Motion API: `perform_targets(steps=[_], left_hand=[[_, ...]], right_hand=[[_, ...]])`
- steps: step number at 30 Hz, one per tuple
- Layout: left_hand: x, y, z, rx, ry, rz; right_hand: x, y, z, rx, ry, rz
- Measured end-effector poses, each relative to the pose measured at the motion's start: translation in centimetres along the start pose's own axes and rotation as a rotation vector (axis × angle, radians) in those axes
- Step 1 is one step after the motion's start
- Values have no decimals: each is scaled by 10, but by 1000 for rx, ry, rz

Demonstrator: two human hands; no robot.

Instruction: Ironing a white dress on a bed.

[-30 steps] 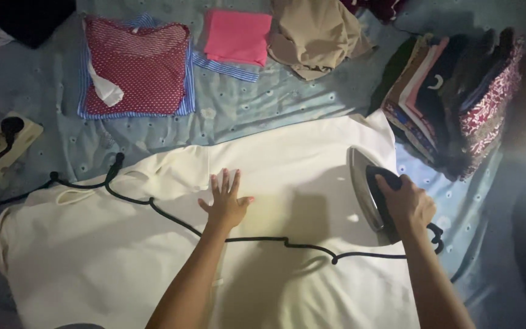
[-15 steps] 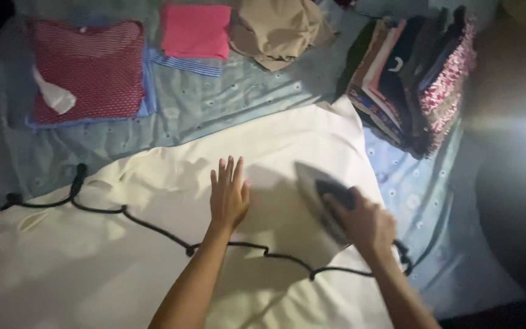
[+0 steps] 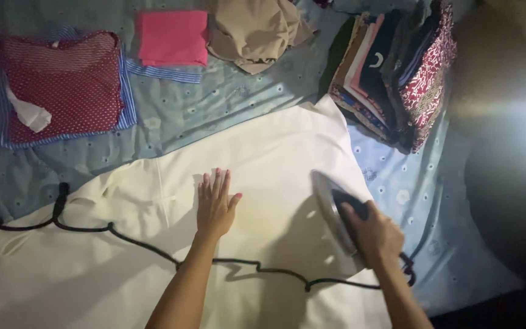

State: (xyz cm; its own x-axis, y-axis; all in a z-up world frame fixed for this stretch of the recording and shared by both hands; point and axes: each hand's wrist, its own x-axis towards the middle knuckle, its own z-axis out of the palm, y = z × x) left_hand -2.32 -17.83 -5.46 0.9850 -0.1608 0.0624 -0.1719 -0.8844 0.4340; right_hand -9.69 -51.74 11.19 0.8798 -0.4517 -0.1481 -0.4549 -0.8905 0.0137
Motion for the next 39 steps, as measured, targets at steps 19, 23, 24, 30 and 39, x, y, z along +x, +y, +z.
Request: perform_targets(steps=[19,23,24,30,39], left_hand=[[36,-14,14,32,24,74],[48,-17,-7,133,-68,-79],[45,-9,-26,102,-162,-135],[69,17,-34,128,-89,-105],[141,28,7,-31,-121,299]], right_hand=[[36,-55,-35,-100,-128,-202],[67,-73,-20,-79,-176,-449],[73,-74,-16,-32,-175,-485],[119,-96,-24,-2,-104,-256],[117,-90,-19,218,65,-3]])
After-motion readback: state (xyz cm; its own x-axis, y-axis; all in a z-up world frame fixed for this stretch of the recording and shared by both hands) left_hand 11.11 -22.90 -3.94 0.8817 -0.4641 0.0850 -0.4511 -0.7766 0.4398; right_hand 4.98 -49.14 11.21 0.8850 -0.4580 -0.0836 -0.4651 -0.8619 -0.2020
